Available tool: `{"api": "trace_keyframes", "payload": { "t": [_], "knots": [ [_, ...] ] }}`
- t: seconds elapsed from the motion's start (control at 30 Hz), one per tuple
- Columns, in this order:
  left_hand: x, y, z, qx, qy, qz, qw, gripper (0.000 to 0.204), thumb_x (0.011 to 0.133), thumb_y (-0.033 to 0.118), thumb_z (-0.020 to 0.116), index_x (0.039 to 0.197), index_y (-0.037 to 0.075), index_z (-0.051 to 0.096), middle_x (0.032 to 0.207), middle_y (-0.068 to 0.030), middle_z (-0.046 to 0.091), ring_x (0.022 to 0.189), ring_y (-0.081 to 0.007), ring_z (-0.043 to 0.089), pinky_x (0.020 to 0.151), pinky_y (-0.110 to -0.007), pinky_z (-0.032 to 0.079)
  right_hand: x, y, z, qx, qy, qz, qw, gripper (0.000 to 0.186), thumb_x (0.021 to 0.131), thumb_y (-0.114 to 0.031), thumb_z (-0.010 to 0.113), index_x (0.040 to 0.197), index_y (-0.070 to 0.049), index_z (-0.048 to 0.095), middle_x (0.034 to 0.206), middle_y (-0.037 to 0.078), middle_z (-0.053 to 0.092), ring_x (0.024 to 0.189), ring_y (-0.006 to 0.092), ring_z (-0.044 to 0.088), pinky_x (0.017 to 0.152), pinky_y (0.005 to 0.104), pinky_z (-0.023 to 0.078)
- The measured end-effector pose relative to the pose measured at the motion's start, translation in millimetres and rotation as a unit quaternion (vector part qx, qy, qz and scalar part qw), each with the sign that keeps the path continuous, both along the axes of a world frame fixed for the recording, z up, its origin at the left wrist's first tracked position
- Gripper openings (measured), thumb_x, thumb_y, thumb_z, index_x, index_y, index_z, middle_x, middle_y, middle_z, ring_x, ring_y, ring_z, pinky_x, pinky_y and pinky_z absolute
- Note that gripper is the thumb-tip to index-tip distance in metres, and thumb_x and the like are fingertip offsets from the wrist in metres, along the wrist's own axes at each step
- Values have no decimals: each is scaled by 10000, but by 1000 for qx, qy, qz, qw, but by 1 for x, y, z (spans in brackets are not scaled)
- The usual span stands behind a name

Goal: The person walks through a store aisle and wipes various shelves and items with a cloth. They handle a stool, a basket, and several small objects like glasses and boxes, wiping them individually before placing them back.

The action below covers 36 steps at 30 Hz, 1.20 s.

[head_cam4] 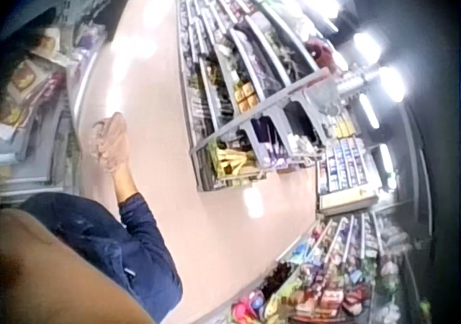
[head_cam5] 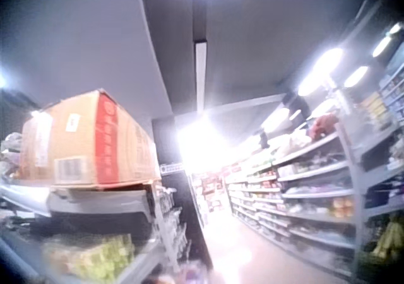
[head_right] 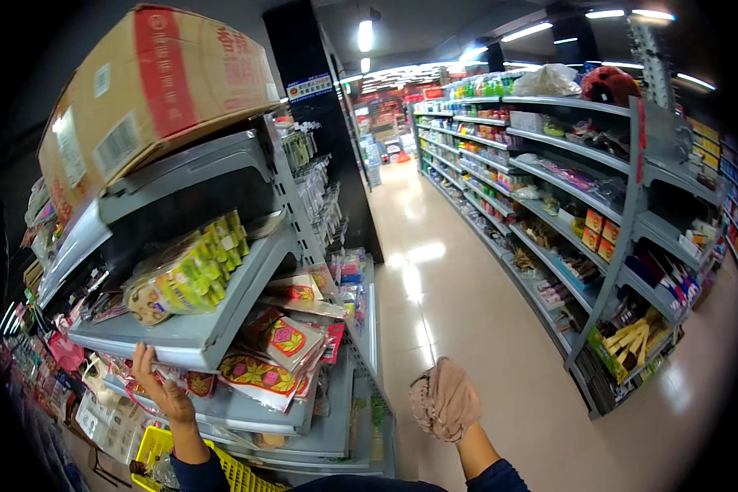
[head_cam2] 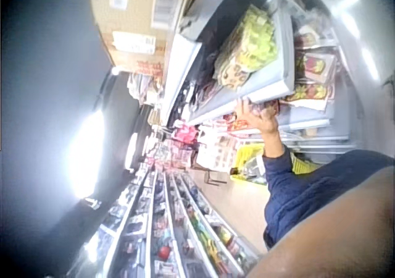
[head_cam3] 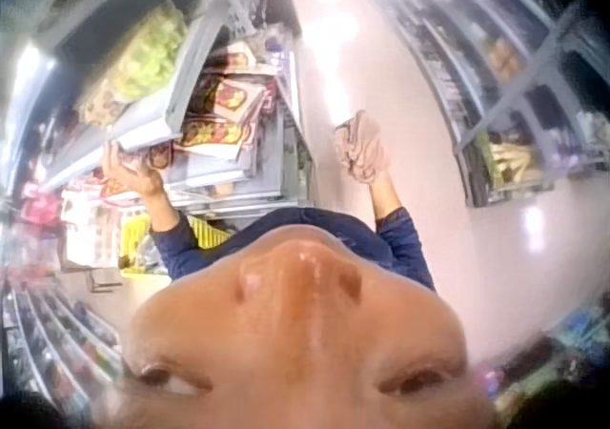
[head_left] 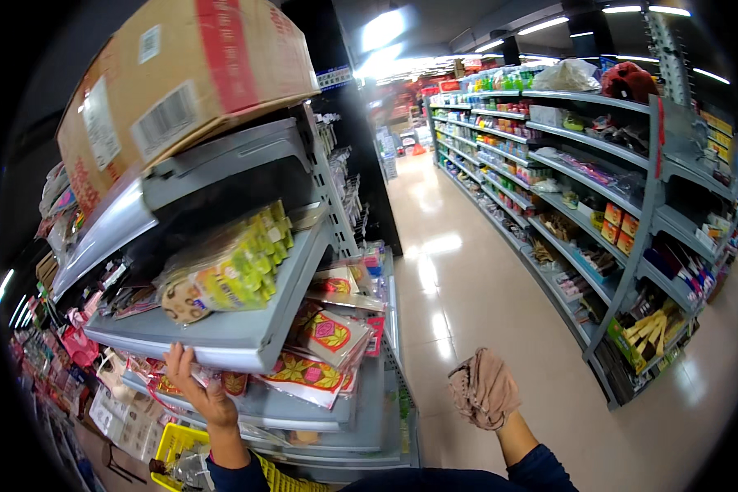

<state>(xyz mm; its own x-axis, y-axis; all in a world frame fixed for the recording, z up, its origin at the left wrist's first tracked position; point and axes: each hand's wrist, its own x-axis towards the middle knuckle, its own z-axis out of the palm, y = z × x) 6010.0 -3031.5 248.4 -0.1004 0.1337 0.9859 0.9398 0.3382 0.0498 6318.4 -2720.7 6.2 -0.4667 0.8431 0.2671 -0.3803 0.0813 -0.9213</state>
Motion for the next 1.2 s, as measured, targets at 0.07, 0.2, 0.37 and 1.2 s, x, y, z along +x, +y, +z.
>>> {"api": "trace_keyframes", "payload": {
  "t": [0.07, 0.2, 0.37, 1.2],
  "knots": [
    [3, 9, -1, 34, -18, 12, 999, 759, 909, 633, 284, 1210, -36, 481, 1277, -212, 455, 1239, -341, 396, 1074, -458, 232, 10, 27, 1, -85, 90, 87, 989, 417, 956, -392, 326, 1117, -91, 567, 921, 159, 614, 752, 296, 584, 574, 382, 477],
    [-13, 1, -8, 107, -75, -66, 989, 719, 937, 581, 310, 1245, -54, 444, 1251, -178, 487, 1201, -276, 442, 1060, -391, 274, 12, 94, -3, -328, 332, 318, 825, 395, 944, -369, 345, 1086, -71, 561, 958, 187, 589, 826, 336, 559, 734, 439, 480],
    [26, 8, 5, 169, -122, -47, 977, 634, 974, 497, 279, 1305, -32, 392, 1288, -186, 489, 1229, -273, 446, 1071, -387, 270, -37, 203, -47, -321, 234, 303, 866, 368, 965, -340, 345, 1040, -40, 546, 906, 179, 581, 846, 321, 563, 747, 462, 488],
    [227, 327, -170, 518, -611, -314, 511, 518, 907, 293, 550, 1323, 28, 390, 1227, -123, 528, 1081, -246, 553, 953, -378, 443, -158, 192, 105, 393, 69, 717, 572, 617, 816, -221, 645, 1327, 19, 397, 1362, 224, 386, 1269, 338, 382, 1048, 406, 300]
  ]
}}
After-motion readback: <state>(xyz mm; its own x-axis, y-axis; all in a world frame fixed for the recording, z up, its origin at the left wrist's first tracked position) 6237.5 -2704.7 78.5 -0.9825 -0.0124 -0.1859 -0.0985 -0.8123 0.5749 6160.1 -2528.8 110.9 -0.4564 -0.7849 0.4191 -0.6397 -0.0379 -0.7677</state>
